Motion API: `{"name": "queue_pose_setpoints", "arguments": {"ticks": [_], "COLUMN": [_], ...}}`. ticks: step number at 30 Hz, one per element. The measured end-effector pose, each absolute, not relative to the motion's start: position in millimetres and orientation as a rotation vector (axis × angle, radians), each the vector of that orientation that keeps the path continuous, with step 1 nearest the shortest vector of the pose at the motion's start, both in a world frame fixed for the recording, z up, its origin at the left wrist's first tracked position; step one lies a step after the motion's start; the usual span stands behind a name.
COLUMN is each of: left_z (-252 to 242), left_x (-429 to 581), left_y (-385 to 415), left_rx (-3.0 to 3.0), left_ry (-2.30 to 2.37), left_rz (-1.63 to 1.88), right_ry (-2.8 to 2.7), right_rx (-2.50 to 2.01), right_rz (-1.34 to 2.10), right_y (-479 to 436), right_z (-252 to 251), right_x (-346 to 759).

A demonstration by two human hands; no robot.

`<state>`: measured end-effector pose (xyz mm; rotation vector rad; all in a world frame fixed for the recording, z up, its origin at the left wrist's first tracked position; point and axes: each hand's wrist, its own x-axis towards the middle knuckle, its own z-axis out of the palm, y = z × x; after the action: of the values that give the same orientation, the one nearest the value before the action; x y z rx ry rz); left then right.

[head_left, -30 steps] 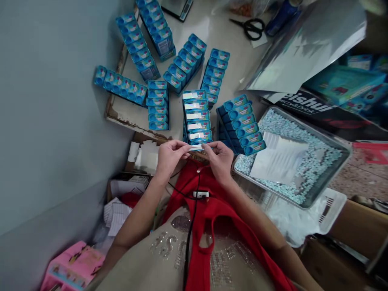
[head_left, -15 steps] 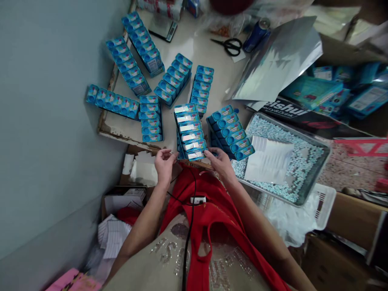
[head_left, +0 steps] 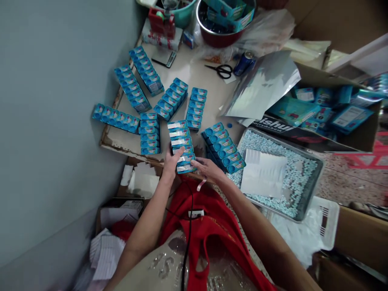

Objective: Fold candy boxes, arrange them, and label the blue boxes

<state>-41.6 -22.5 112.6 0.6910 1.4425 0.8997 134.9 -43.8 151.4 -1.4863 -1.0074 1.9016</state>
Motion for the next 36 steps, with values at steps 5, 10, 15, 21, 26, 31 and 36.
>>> {"name": "queue_pose_setpoints", "arguments": {"ticks": [5, 10, 15, 21, 26, 31, 36], "left_z": [113.3, 137.0, 192.3, 214.0, 198.9, 199.3, 193.2], "left_x": [-57.4, -63.1, -27.9, 57.2, 80.6, 71.9, 68.0], "left_y": [-11.3, 0.6, -6.3, 9.6, 19.9, 8.9, 14.6], "left_rx": [0.751, 0.899, 1.208, 0.997, 0.667, 0.586, 0.76], "left_ry": [1.66, 1.784, 2.12, 1.381, 1.121, 1.297, 1.616], "left_rz": [0.891, 0.699, 0.895, 1.011, 0.79, 0.824, 0.882], "right_ry": [-1.126, -0.96, -0.898, -0.949, -0.905, -0.851, -0.989], "right_rx": [-1.509, -1.388, -1.321, -1.266, -1.288, -1.418, -1.596], "right_rz": [1.866, 1.567, 1.387, 1.54, 1.518, 1.508, 1.266], "right_y": [-48.2, -21.2, 19.7, 31.9, 25.8, 28.3, 43.9], "right_z": [178.1, 217.3, 234.5, 237.0, 240.6, 225.1, 194.1], "right_x": [172.8, 236.6, 273.5, 277.6, 268.6, 254.6, 231.0]}}
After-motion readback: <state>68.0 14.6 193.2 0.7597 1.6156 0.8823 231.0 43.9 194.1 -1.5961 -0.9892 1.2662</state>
